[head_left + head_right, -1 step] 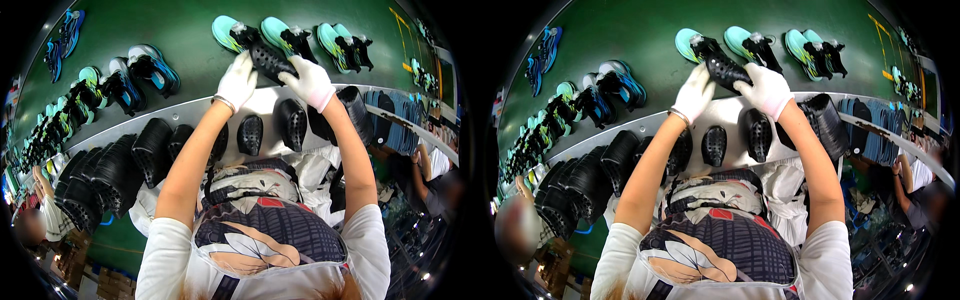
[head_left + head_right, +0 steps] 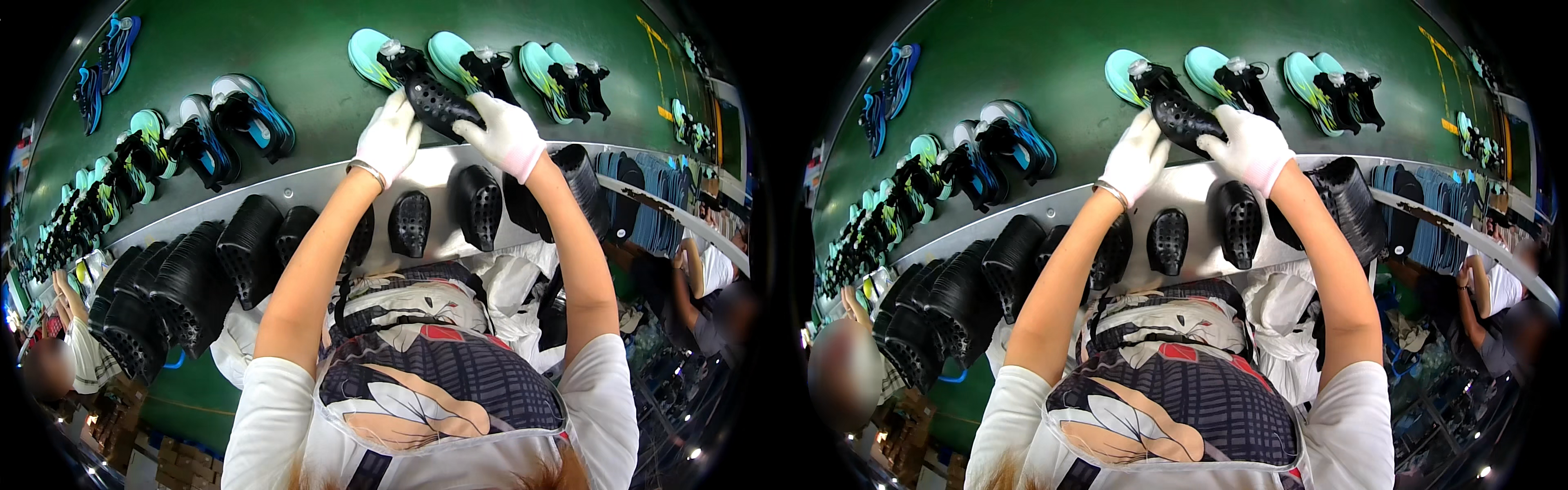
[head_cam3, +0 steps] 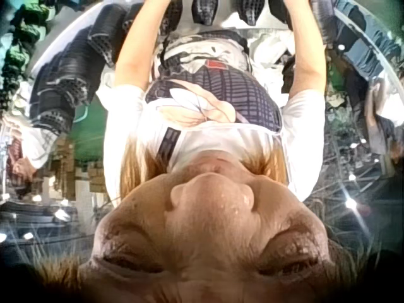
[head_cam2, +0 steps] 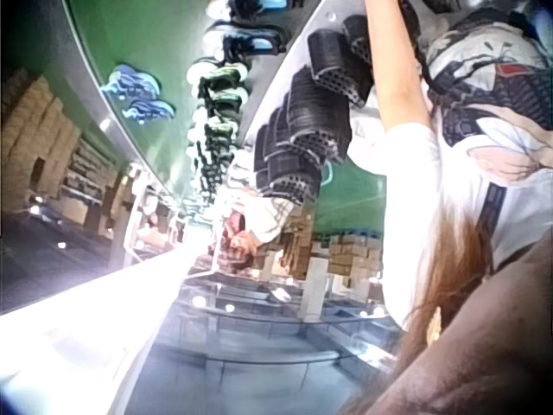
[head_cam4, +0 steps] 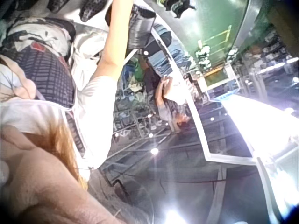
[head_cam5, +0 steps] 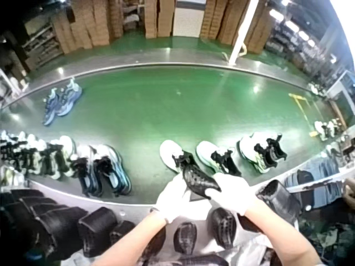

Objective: The person inserts black shoe insoles into light green and black sneakers on a factory assembly line. They pick up an insole, place it into the shoe, and push it down to fit, repeating this process for multiple pairs of shoes moving along the conveyor belt.

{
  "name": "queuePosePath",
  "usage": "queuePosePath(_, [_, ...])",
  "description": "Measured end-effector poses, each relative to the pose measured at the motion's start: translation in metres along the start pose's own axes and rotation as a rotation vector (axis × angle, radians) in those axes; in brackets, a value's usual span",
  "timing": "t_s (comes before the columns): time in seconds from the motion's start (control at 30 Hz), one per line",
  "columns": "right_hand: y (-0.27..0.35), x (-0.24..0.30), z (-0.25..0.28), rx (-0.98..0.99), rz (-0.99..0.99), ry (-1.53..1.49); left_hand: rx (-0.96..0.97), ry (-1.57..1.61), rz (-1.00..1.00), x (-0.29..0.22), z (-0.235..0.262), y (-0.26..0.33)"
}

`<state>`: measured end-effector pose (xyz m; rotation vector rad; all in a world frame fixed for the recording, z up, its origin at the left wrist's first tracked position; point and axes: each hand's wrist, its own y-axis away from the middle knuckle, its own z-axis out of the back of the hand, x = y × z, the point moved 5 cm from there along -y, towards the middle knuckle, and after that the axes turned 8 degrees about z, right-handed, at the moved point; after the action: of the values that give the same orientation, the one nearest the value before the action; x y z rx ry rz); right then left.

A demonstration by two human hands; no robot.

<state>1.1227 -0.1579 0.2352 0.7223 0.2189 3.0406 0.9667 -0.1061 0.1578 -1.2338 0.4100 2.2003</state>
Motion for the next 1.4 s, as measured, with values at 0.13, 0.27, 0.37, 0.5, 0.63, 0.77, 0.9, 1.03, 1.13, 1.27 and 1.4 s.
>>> queuePosePath(0.13, [-0.044,-0.008,0.007,0.28,-0.003,0.074,0.013,-0.16,0.021,-0.009,0.008,0.005])
queuePosePath(0.27, [-0.07,-0.02,0.012,0.395,0.037,0.157,0.089,-0.191,0.018,-0.009,0.003,0.003])
queuePosePath(0.37, [-0.086,0.003,0.014,0.419,0.005,0.227,0.11,-0.265,0.053,-0.006,-0.002,0.0])
queuePosePath(0.5, [-0.101,0.027,0.006,0.481,-0.019,0.367,0.188,-0.333,0.129,-0.005,0.002,0.001])
queuePosePath(0.63, [-0.1,0.026,-0.003,0.466,-0.011,0.399,0.148,-0.331,0.112,0.0,0.0,0.0])
queuePosePath(0.77, [-0.099,0.03,-0.015,0.474,0.01,0.435,0.051,-0.317,0.083,0.001,0.002,-0.007])
queuePosePath(0.9, [-0.098,0.032,-0.007,0.522,-0.025,0.379,0.03,-0.394,0.066,0.002,0.009,-0.008])
queuePosePath(1.03, [-0.1,0.018,0.019,0.619,-0.078,0.18,-0.056,-0.387,0.001,0.008,0.019,-0.002])
queuePosePath(1.13, [-0.109,0.019,0.022,0.7,-0.111,0.21,-0.097,-0.354,-0.04,0.01,0.022,0.001])
queuePosePath(1.27, [-0.117,0.037,0.001,0.668,-0.111,0.422,-0.073,-0.363,0.008,0.014,0.025,0.003])
queuePosePath(1.4, [-0.103,0.047,-0.04,0.572,-0.168,0.415,0.017,-0.227,0.244,0.021,0.013,0.001])
